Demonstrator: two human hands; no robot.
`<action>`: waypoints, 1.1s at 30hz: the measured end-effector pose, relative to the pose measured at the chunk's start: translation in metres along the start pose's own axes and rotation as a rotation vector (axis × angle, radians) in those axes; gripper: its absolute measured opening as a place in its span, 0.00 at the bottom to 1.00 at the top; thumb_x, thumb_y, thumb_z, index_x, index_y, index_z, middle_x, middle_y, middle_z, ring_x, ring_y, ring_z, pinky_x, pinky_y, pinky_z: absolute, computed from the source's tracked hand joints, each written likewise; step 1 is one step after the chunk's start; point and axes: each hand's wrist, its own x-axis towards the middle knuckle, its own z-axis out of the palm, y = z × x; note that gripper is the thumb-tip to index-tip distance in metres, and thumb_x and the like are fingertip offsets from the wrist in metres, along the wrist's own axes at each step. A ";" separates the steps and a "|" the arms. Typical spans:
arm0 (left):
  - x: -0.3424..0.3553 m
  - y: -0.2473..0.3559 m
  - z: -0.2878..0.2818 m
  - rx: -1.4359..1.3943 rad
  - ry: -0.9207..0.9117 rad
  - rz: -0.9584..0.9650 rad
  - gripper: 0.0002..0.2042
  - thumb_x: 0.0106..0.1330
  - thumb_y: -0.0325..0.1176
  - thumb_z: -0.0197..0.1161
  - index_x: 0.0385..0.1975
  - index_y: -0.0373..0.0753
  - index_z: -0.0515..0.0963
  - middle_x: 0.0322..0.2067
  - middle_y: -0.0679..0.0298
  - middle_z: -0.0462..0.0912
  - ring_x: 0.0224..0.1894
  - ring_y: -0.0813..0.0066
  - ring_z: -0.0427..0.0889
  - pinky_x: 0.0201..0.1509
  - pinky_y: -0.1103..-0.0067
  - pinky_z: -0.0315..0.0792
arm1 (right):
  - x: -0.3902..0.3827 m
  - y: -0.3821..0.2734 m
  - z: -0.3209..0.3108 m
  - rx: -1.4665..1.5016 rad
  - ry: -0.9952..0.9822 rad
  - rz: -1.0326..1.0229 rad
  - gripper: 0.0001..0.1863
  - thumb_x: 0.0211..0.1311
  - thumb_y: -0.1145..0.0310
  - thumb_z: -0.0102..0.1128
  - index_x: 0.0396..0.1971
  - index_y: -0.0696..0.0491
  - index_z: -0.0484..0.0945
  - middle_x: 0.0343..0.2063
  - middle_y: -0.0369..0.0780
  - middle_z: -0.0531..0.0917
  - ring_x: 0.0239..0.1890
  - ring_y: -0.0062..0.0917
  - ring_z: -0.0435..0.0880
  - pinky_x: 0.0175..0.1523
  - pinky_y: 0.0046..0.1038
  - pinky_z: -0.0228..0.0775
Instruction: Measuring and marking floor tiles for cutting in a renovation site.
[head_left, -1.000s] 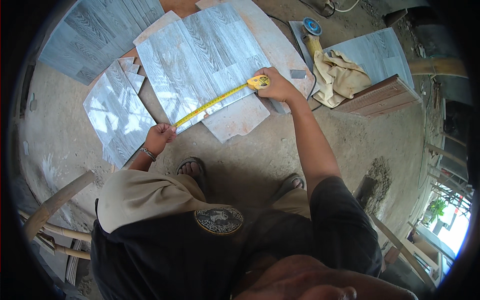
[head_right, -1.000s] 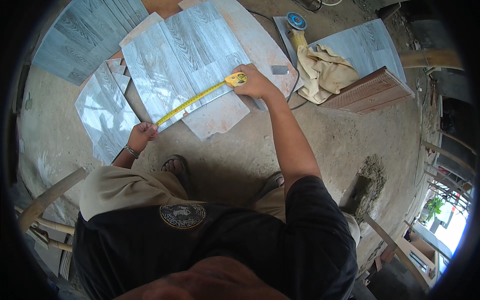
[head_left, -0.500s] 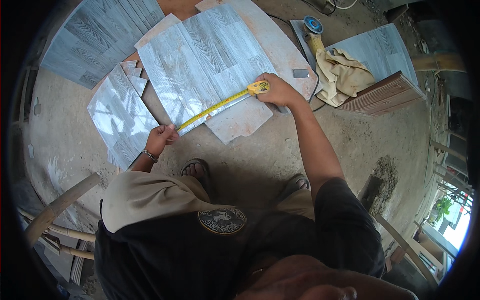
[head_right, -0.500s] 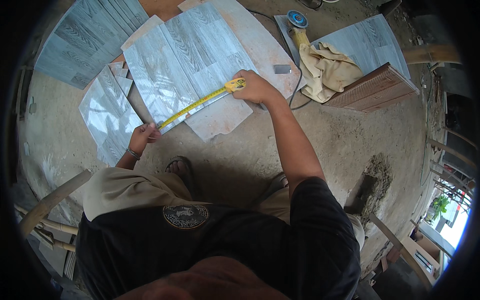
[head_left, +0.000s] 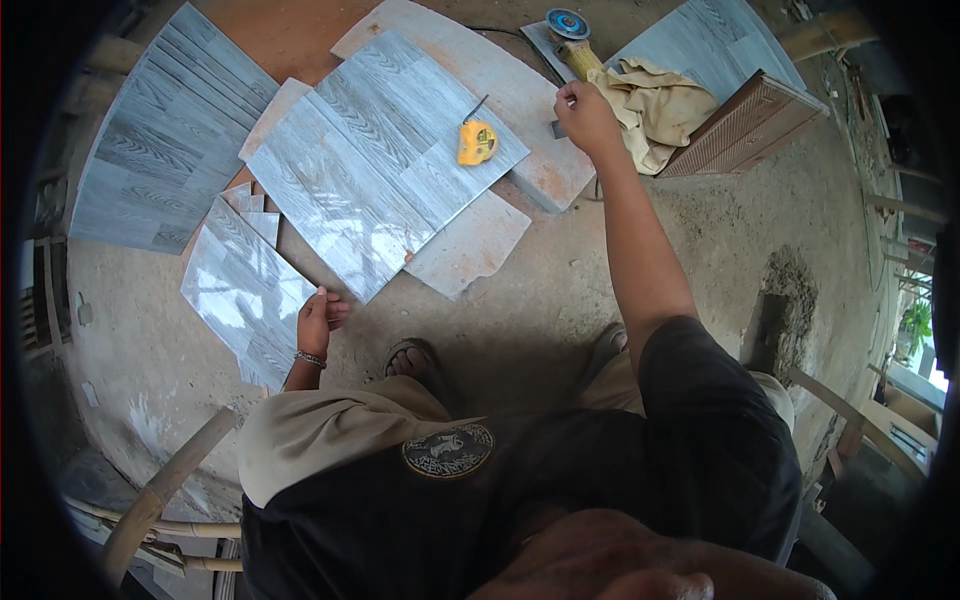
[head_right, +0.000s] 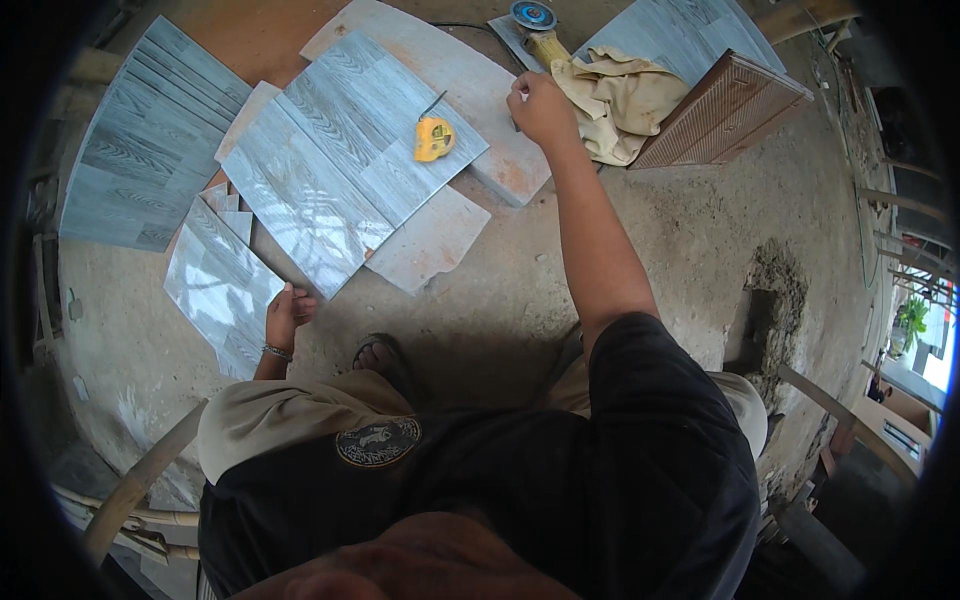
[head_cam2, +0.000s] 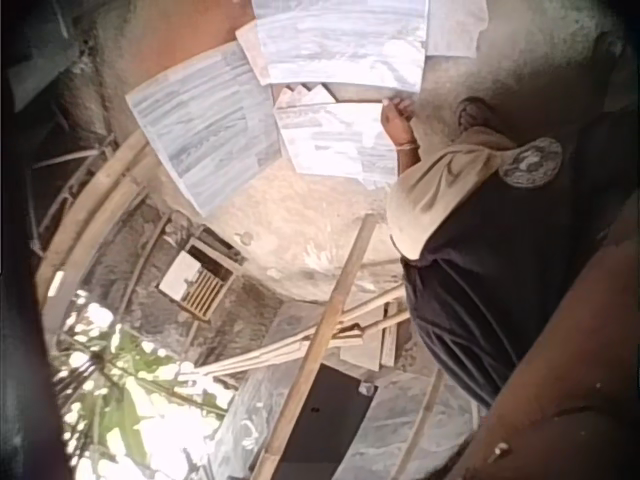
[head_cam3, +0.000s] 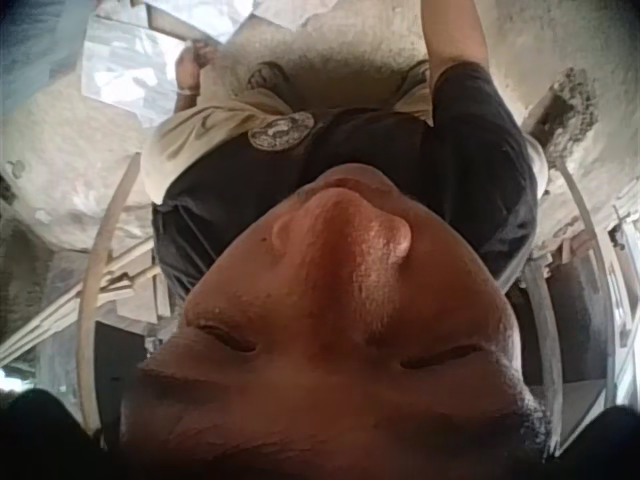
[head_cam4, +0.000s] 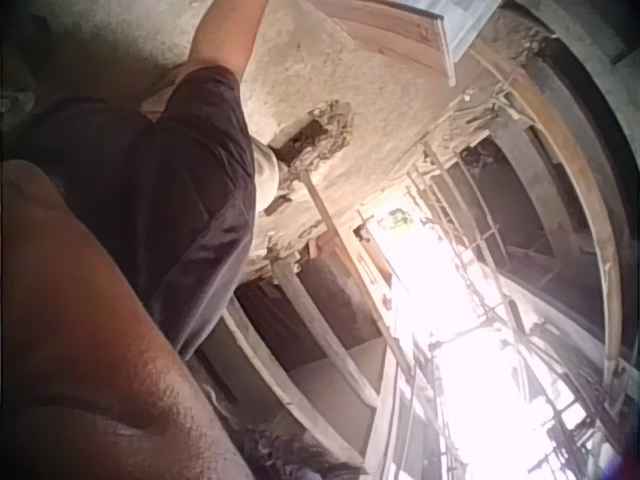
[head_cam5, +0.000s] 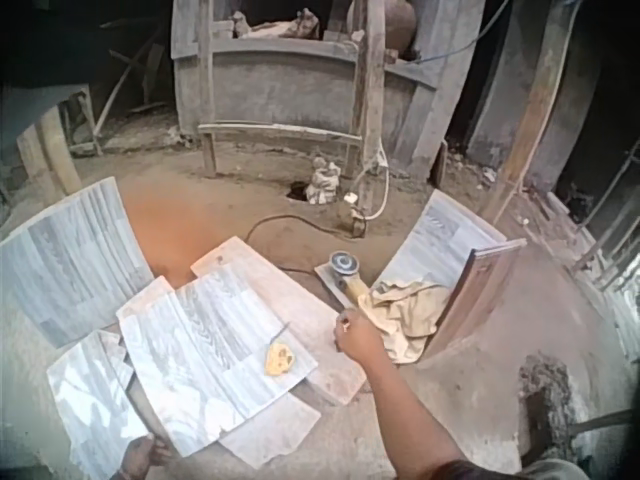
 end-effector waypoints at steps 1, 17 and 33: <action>0.001 0.000 -0.001 0.025 0.022 -0.004 0.24 0.75 0.56 0.52 0.40 0.38 0.80 0.31 0.62 0.88 0.30 0.77 0.83 0.36 0.78 0.77 | 0.001 0.010 -0.003 -0.162 0.053 0.002 0.17 0.55 0.65 0.65 0.45 0.52 0.83 0.48 0.45 0.83 0.49 0.40 0.83 0.53 0.37 0.75; 0.019 -0.003 -0.005 -0.022 -0.010 0.179 0.15 0.76 0.43 0.57 0.38 0.35 0.79 0.30 0.63 0.86 0.32 0.78 0.83 0.38 0.82 0.76 | -0.053 0.044 -0.006 -0.501 -0.142 -0.028 0.17 0.54 0.69 0.72 0.43 0.49 0.78 0.45 0.36 0.84 0.49 0.30 0.81 0.55 0.44 0.66; -0.002 0.051 0.010 0.130 0.011 0.463 0.09 0.75 0.34 0.58 0.42 0.33 0.78 0.36 0.66 0.84 0.38 0.82 0.80 0.44 0.82 0.74 | -0.071 -0.103 0.044 1.890 -0.708 0.453 0.13 0.72 0.66 0.50 0.44 0.61 0.75 0.49 0.52 0.84 0.52 0.37 0.86 0.57 0.39 0.79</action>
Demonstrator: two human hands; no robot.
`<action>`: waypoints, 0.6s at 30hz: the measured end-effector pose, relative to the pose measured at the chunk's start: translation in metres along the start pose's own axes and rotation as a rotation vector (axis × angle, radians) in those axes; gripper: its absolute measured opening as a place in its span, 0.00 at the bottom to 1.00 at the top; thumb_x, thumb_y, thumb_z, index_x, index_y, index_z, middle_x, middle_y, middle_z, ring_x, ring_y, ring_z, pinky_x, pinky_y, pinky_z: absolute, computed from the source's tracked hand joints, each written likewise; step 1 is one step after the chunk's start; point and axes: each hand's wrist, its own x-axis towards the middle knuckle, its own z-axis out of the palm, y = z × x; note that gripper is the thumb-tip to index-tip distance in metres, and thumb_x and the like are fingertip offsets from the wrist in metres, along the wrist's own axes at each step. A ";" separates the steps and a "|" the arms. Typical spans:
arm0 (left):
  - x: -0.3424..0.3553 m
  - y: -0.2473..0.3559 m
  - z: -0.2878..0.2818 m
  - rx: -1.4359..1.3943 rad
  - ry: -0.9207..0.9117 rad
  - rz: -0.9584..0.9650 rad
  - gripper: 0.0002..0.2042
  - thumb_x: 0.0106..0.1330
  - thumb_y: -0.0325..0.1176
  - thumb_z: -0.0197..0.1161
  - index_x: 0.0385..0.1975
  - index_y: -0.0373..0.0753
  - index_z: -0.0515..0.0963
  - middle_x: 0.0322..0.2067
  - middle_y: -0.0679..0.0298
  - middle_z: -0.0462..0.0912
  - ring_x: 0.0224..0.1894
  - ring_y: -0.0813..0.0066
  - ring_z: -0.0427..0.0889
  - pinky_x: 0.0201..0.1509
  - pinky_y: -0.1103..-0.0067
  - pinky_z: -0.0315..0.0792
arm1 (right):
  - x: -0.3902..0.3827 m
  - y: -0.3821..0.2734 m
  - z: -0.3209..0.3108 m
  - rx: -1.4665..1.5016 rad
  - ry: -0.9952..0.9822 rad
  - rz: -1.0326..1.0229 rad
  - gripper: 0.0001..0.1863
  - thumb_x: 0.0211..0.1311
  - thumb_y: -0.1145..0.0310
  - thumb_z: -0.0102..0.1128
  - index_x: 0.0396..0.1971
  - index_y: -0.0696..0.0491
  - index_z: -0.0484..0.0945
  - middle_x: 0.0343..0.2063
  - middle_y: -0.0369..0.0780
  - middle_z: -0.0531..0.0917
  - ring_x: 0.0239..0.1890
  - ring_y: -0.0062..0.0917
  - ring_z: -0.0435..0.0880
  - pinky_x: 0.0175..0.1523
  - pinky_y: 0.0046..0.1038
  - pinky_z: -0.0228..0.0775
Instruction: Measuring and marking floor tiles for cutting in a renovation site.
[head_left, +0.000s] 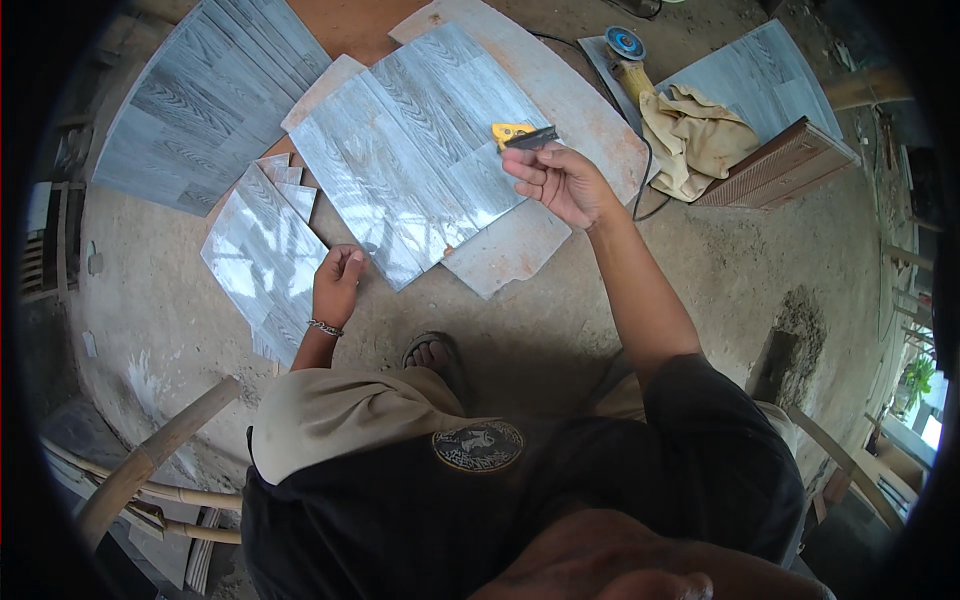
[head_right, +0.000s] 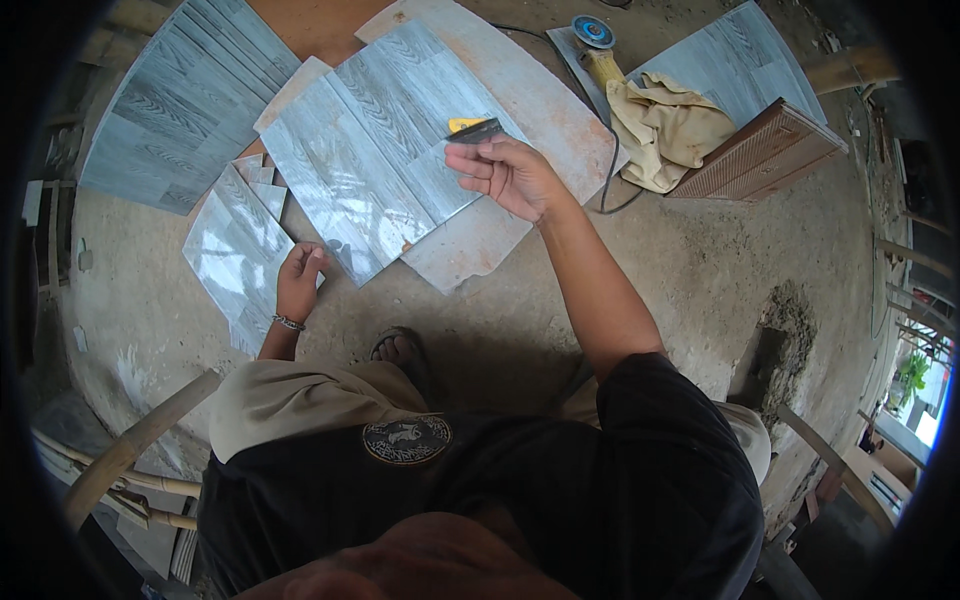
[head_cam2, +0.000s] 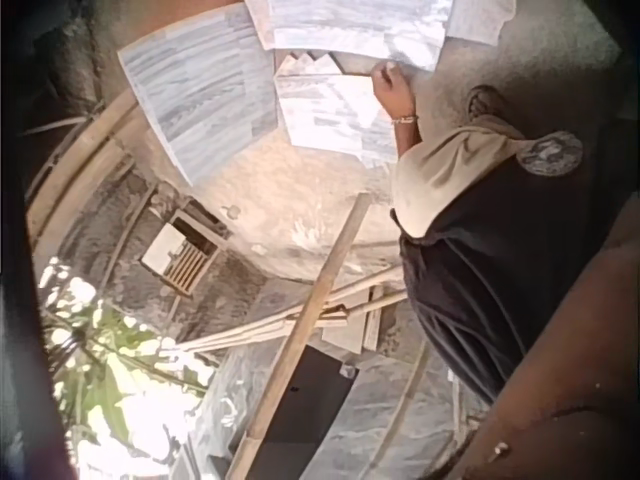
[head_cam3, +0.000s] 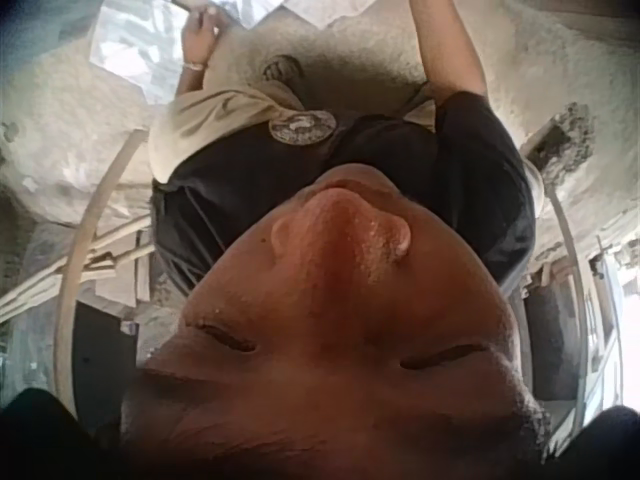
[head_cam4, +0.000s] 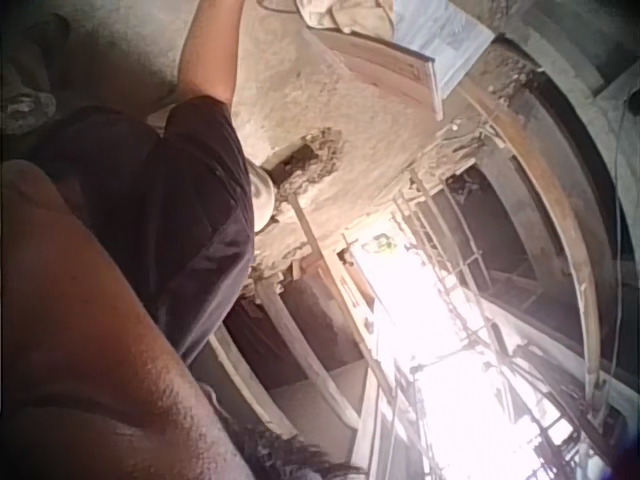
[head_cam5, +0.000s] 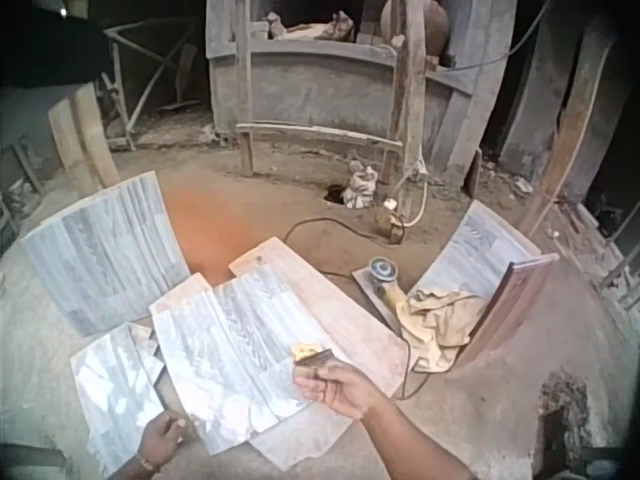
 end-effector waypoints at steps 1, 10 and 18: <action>-0.003 0.004 0.003 -0.014 -0.018 0.009 0.09 0.74 0.33 0.59 0.43 0.33 0.78 0.36 0.67 0.84 0.39 0.82 0.81 0.45 0.81 0.74 | 0.006 0.009 0.002 -0.416 0.139 0.058 0.12 0.72 0.65 0.52 0.41 0.59 0.75 0.45 0.49 0.86 0.49 0.36 0.87 0.51 0.38 0.79; 0.065 0.096 -0.021 0.780 -0.233 0.439 0.20 0.65 0.39 0.68 0.52 0.33 0.77 0.48 0.49 0.83 0.53 0.53 0.82 0.58 0.68 0.74 | 0.015 0.088 -0.001 -1.854 0.446 -0.227 0.14 0.70 0.65 0.55 0.41 0.62 0.70 0.27 0.57 0.83 0.33 0.55 0.84 0.38 0.49 0.75; 0.187 0.092 0.053 1.088 0.177 0.221 0.31 0.73 0.47 0.54 0.68 0.31 0.63 0.71 0.45 0.59 0.73 0.46 0.58 0.76 0.63 0.54 | 0.017 0.128 -0.017 -1.920 0.375 -0.191 0.11 0.65 0.67 0.58 0.37 0.56 0.68 0.22 0.50 0.83 0.27 0.47 0.86 0.32 0.46 0.78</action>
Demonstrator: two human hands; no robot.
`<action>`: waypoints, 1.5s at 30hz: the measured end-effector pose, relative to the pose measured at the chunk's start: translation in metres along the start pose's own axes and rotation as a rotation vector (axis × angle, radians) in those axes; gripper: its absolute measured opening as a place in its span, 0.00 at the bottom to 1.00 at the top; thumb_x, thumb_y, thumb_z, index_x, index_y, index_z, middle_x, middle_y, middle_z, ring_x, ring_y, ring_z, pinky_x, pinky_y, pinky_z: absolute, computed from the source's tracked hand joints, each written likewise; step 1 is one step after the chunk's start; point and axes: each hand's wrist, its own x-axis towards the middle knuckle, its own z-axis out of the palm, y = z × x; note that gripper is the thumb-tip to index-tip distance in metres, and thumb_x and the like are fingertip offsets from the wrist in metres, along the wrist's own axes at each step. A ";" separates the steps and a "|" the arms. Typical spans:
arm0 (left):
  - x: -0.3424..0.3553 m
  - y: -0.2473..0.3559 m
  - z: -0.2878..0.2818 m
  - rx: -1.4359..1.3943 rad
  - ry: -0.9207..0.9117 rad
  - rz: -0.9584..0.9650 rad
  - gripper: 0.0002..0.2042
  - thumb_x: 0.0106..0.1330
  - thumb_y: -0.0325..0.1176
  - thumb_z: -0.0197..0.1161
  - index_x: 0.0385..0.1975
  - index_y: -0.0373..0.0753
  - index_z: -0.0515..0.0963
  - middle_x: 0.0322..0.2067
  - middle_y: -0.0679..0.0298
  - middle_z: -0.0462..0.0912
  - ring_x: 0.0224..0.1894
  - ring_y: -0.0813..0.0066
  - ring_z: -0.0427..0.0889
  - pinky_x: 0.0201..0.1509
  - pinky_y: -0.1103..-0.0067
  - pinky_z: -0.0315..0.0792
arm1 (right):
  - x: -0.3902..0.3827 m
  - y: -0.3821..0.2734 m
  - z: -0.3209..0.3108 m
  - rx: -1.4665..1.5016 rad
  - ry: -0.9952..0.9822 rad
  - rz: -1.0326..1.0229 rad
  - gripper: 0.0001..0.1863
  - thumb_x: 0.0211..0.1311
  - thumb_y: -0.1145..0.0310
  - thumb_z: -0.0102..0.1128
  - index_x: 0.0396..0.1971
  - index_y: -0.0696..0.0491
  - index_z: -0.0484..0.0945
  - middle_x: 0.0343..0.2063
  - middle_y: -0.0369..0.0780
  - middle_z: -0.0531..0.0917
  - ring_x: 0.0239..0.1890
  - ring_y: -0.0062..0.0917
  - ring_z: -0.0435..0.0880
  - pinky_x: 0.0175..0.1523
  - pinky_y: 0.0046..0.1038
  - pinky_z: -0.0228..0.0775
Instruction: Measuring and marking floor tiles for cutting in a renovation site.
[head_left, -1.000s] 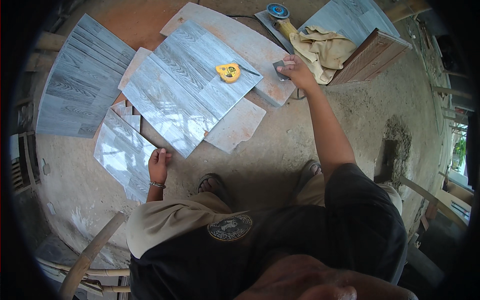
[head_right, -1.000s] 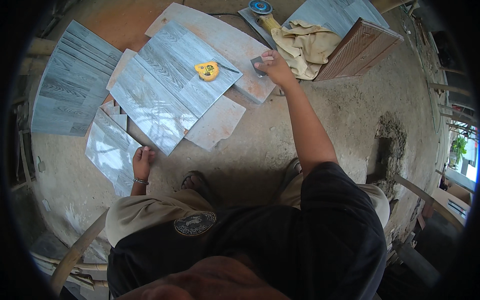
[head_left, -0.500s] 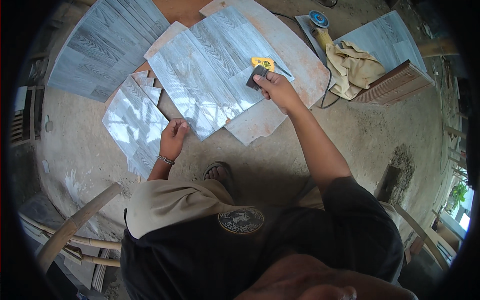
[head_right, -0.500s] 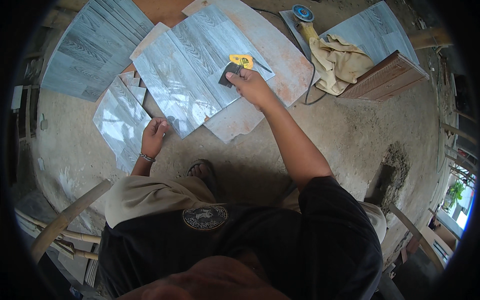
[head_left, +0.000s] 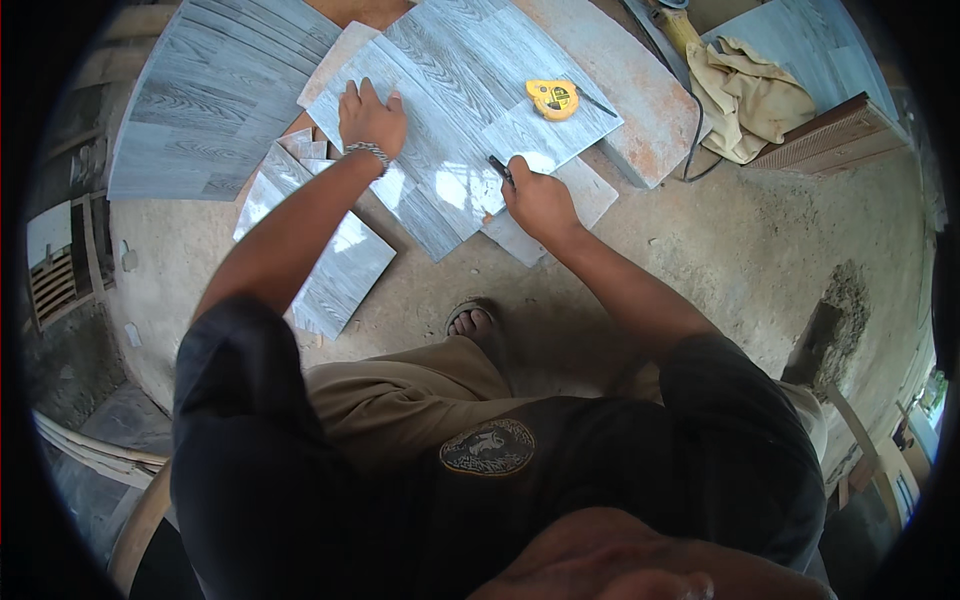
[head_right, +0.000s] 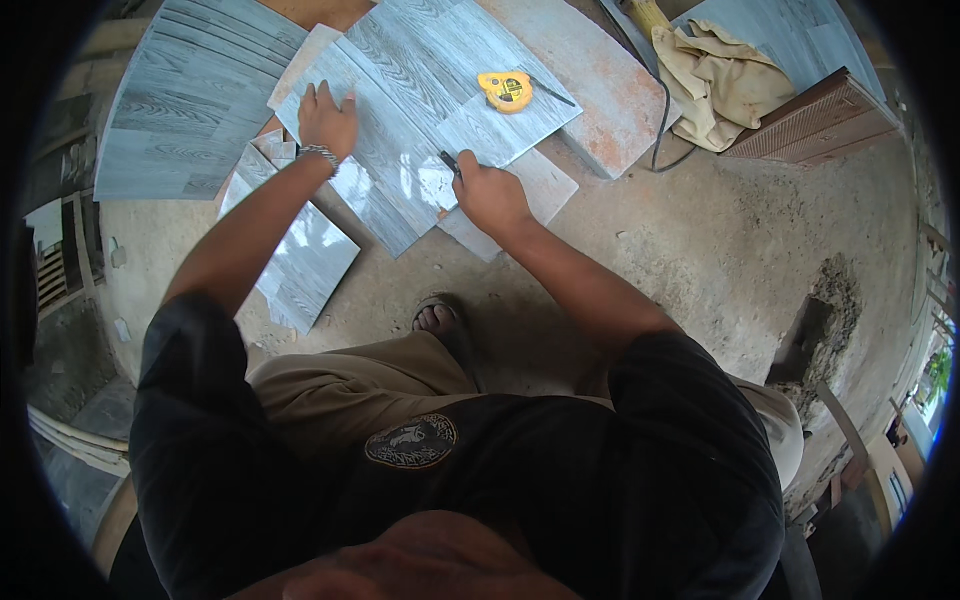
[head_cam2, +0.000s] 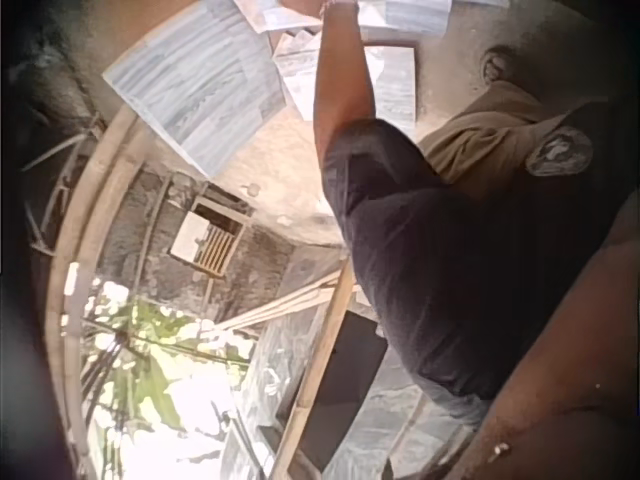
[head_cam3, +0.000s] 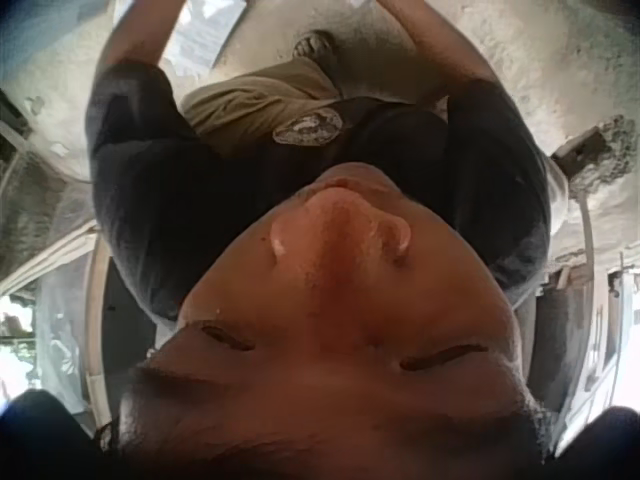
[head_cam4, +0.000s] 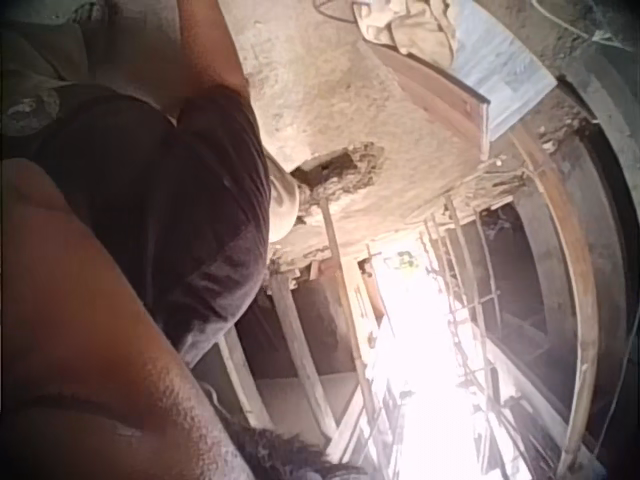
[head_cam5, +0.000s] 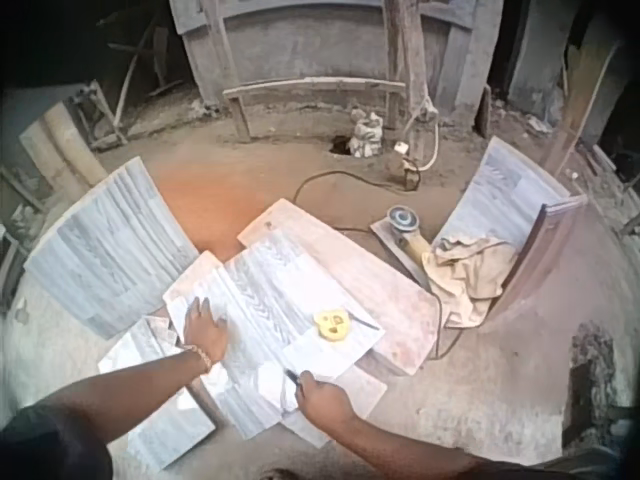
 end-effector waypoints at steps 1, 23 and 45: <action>0.004 0.008 0.013 0.012 0.038 -0.082 0.31 0.74 0.47 0.50 0.70 0.32 0.60 0.73 0.46 0.56 0.75 0.46 0.54 0.78 0.62 0.50 | -0.001 0.002 0.001 -0.009 0.002 -0.018 0.11 0.65 0.66 0.58 0.37 0.56 0.68 0.22 0.49 0.83 0.27 0.46 0.86 0.32 0.45 0.78; 0.006 0.028 0.044 -0.087 -0.076 -0.347 0.31 0.75 0.42 0.39 0.76 0.38 0.49 0.78 0.55 0.43 0.80 0.53 0.40 0.81 0.60 0.33 | 0.226 -0.083 0.029 -0.140 0.002 -0.125 0.05 0.62 0.70 0.55 0.31 0.54 0.71 0.21 0.46 0.85 0.25 0.40 0.89 0.31 0.38 0.81; 0.005 0.022 0.043 -0.108 -0.009 -0.349 0.30 0.75 0.39 0.43 0.76 0.41 0.53 0.77 0.57 0.49 0.79 0.55 0.44 0.80 0.60 0.37 | 0.053 -0.019 0.008 -0.247 -0.132 -0.062 0.07 0.63 0.71 0.57 0.34 0.55 0.69 0.16 0.48 0.81 0.21 0.45 0.84 0.25 0.46 0.76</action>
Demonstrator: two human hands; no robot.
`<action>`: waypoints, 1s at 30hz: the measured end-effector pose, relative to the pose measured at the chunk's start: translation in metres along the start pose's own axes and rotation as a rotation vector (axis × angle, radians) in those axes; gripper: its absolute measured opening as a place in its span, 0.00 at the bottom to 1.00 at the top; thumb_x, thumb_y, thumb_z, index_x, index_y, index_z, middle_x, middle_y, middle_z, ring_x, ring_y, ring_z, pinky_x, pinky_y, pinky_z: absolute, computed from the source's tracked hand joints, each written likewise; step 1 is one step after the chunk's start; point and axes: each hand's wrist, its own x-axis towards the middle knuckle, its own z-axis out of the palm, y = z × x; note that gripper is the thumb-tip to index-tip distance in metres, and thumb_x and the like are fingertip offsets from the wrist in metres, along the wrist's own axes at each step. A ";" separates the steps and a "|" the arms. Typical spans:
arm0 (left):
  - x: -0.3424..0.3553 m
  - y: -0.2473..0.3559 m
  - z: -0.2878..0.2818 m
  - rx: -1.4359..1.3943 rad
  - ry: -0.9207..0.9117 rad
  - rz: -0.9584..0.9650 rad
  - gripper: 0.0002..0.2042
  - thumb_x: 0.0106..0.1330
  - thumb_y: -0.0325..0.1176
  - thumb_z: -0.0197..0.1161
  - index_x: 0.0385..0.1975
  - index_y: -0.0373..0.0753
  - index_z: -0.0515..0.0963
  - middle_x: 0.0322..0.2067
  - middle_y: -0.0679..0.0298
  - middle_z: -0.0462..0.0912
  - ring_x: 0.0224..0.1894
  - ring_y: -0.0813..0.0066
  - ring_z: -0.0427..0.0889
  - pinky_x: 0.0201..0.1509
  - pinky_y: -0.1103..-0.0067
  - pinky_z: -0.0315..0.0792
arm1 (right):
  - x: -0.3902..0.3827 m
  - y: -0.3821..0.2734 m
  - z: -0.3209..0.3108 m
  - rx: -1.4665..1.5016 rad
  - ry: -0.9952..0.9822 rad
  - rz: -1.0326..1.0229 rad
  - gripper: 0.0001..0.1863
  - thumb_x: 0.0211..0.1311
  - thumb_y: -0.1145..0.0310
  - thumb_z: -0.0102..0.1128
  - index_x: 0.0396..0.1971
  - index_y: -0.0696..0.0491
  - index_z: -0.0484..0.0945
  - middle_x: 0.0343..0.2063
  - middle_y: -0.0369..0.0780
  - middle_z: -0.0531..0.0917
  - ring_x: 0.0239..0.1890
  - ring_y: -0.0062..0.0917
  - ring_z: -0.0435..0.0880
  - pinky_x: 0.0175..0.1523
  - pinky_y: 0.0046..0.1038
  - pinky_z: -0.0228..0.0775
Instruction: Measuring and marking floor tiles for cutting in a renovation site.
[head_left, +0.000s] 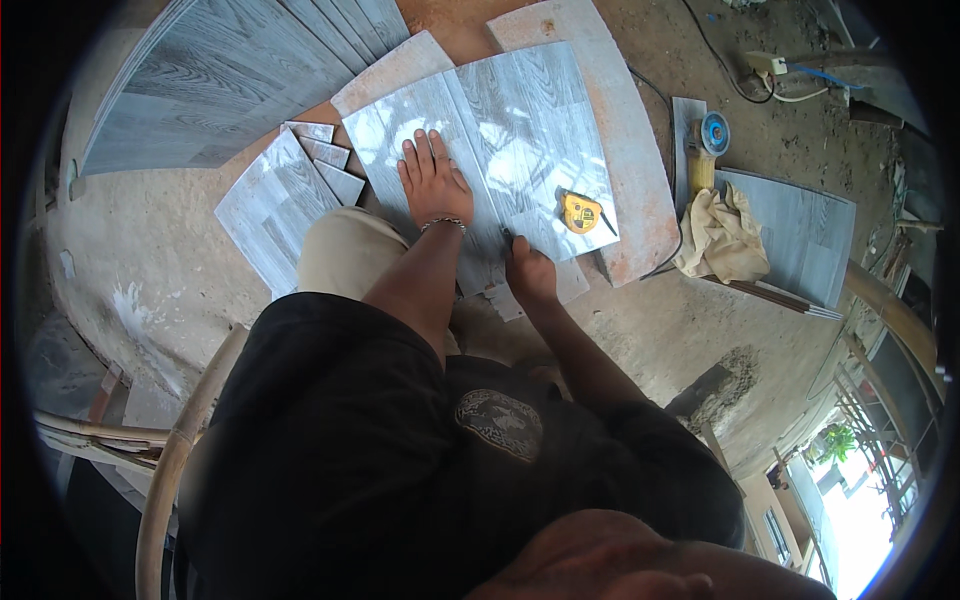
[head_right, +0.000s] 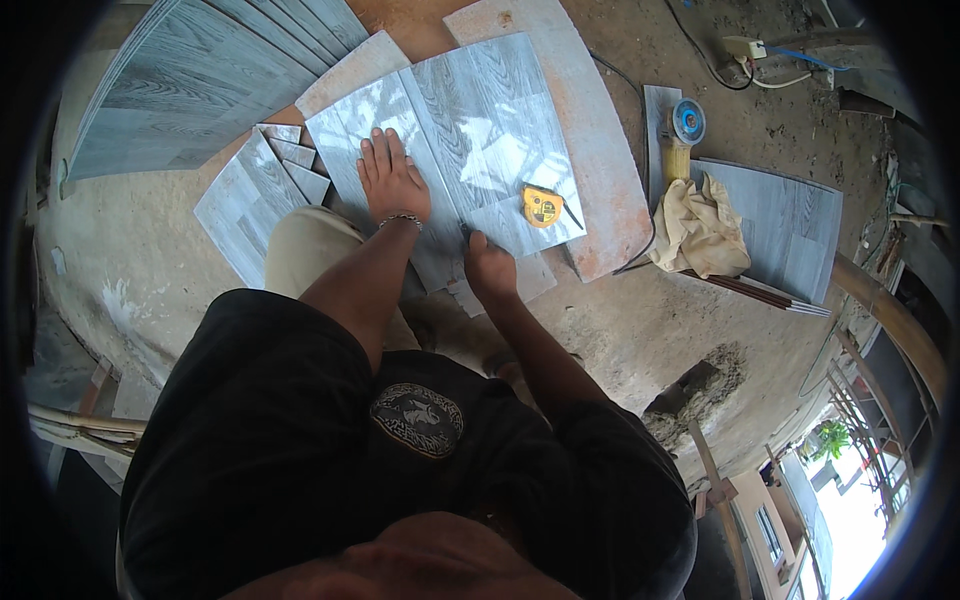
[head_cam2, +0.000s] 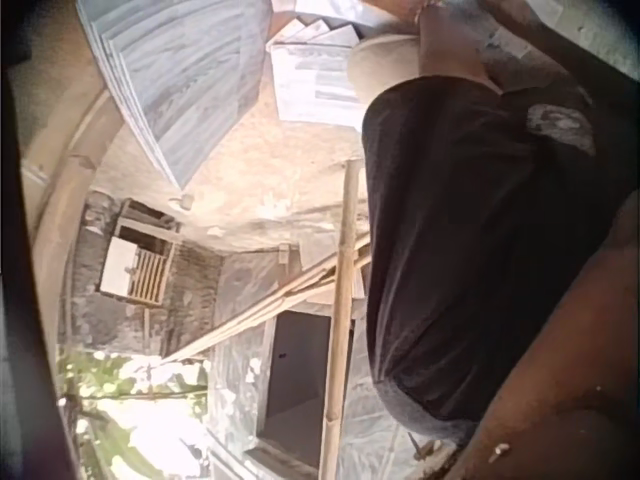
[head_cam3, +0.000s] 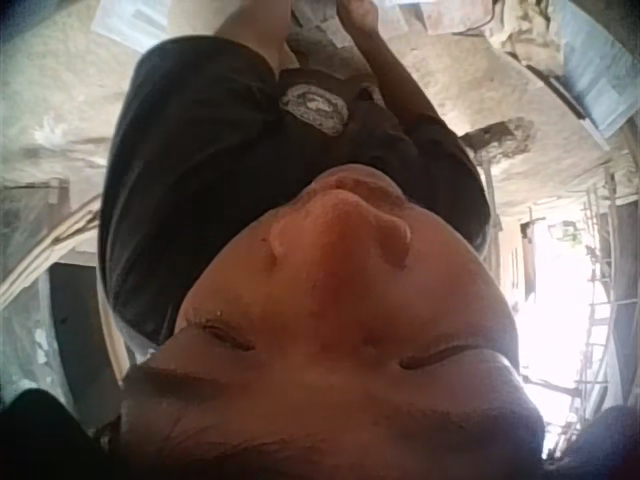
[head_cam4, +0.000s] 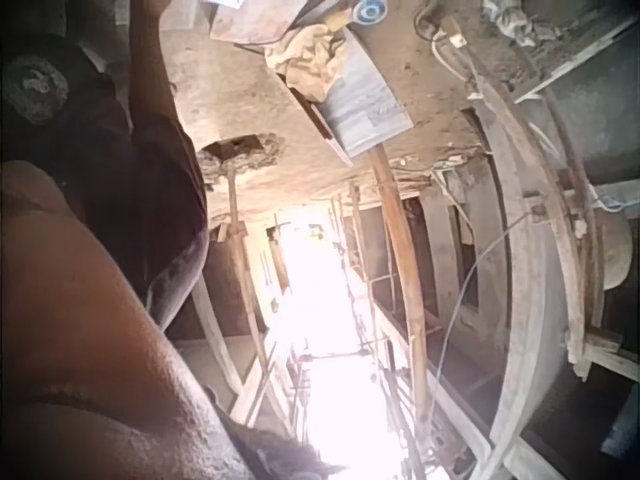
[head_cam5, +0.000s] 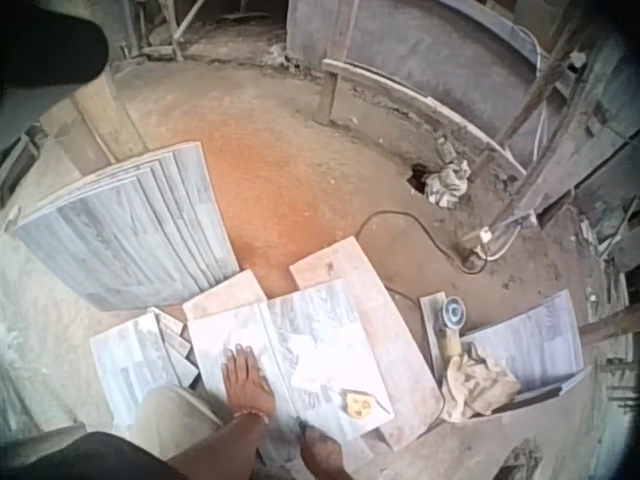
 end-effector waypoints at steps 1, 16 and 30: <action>0.000 0.000 0.000 0.010 -0.039 -0.017 0.30 0.75 0.40 0.43 0.76 0.42 0.53 0.77 0.57 0.49 0.79 0.55 0.44 0.80 0.60 0.37 | 0.008 -0.001 0.003 -0.021 0.003 -0.004 0.07 0.62 0.71 0.58 0.33 0.55 0.68 0.16 0.47 0.80 0.20 0.44 0.84 0.24 0.45 0.76; 0.002 -0.006 -0.003 -0.070 -0.109 -0.034 0.30 0.75 0.42 0.40 0.77 0.44 0.52 0.77 0.59 0.48 0.80 0.58 0.42 0.81 0.61 0.34 | 0.223 -0.080 -0.009 -0.043 0.121 -0.007 0.08 0.67 0.67 0.54 0.34 0.57 0.71 0.19 0.50 0.84 0.23 0.46 0.87 0.28 0.43 0.80; -0.002 -0.004 0.003 -0.047 0.008 -0.001 0.30 0.73 0.39 0.43 0.75 0.43 0.55 0.77 0.57 0.51 0.79 0.56 0.46 0.80 0.61 0.38 | 0.306 -0.099 -0.043 0.010 0.052 -0.039 0.16 0.64 0.67 0.49 0.44 0.56 0.82 0.39 0.57 0.86 0.44 0.51 0.86 0.52 0.49 0.78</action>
